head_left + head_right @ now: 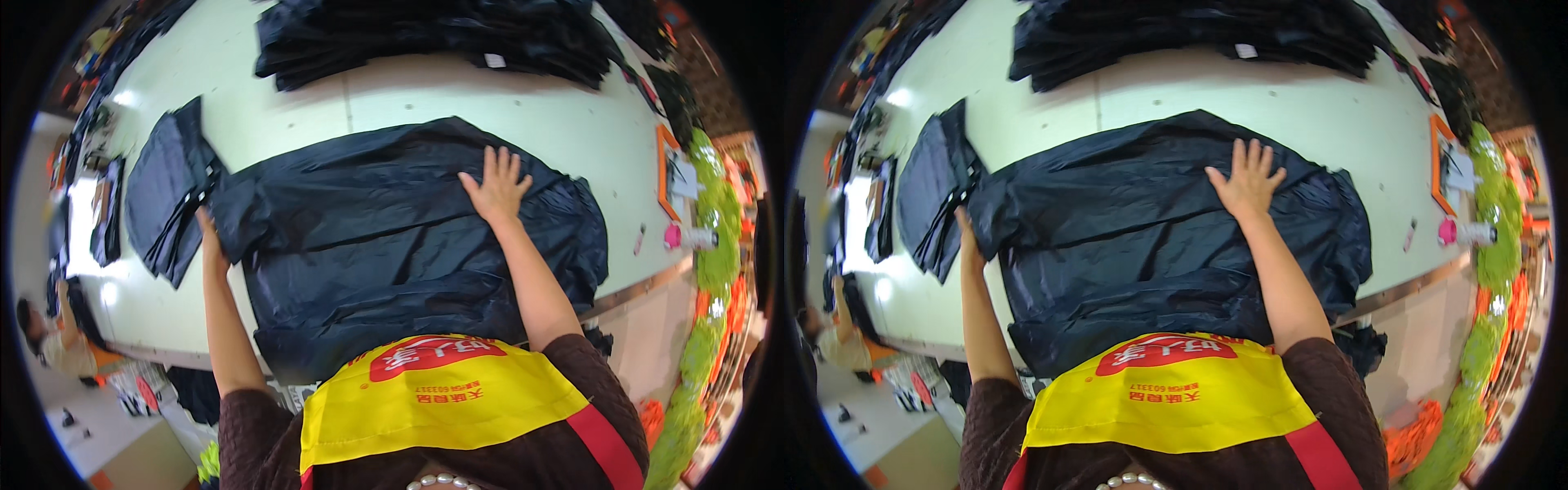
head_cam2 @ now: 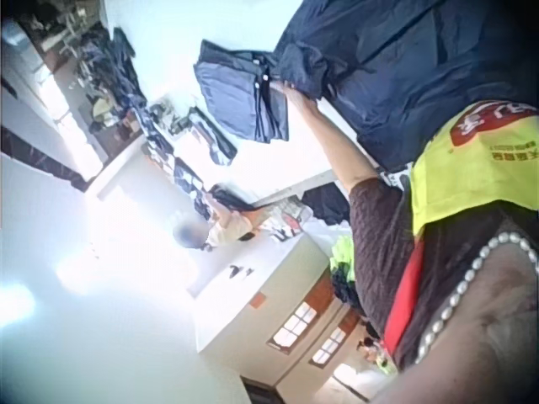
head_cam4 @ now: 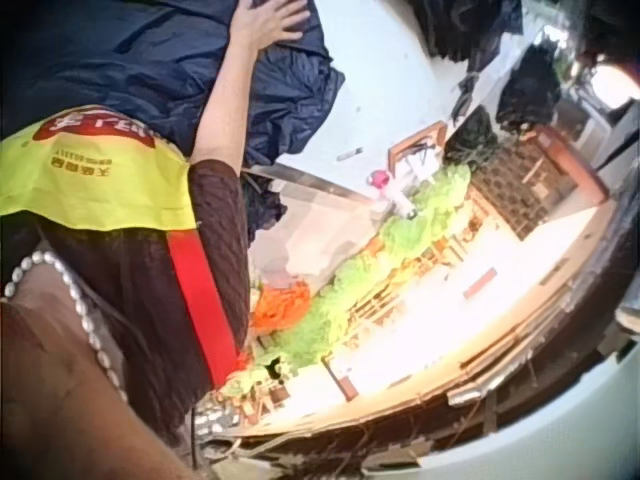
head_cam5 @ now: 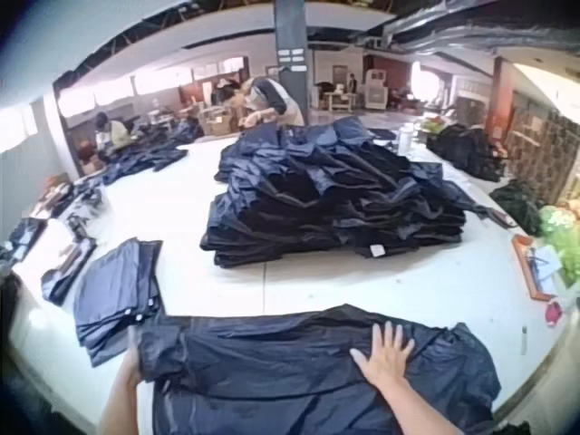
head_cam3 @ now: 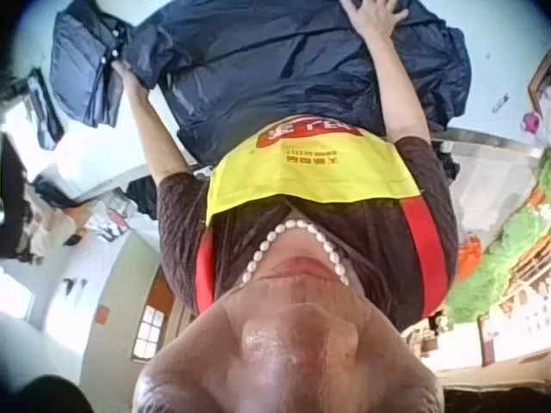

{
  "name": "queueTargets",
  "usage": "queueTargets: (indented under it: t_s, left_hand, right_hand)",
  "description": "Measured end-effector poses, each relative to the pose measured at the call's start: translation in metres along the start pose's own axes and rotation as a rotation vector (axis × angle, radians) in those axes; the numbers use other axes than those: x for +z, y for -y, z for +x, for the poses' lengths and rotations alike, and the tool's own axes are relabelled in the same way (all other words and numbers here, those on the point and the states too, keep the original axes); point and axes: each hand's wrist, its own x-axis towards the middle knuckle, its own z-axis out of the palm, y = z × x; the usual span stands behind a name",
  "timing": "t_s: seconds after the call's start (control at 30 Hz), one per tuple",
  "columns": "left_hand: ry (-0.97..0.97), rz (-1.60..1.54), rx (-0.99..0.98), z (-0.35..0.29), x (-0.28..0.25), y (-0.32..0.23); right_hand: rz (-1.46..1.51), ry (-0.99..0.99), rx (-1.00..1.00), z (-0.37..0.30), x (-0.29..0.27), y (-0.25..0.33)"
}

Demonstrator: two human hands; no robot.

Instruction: The person folds a black jacket on a table. They smooth the fabric, fold the sleeves and body, and place the folded jacket into a white plastic basket. The person repeats this process with another jacket.

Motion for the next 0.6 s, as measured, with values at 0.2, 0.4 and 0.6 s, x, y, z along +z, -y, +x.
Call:
queueTargets:
  t_s: [0.2, 0.4, 0.6]
  left_hand:
    - [-0.221, 0.728, 0.153, -0.072, 0.056, 0.015]
    - [-0.206, 0.854, 0.611, 0.004, -0.029, 0.043]
    - [-0.436, 1.299, 0.734, 0.011, -0.011, 0.063]
  right_hand:
    - [0.086, 0.005, -0.004, 0.0, 0.0, -0.003]
    - [0.082, -0.038, -0.129, -0.01, -0.032, -0.04]
    - [-0.198, 0.006, 0.093, -0.034, -0.011, -0.138]
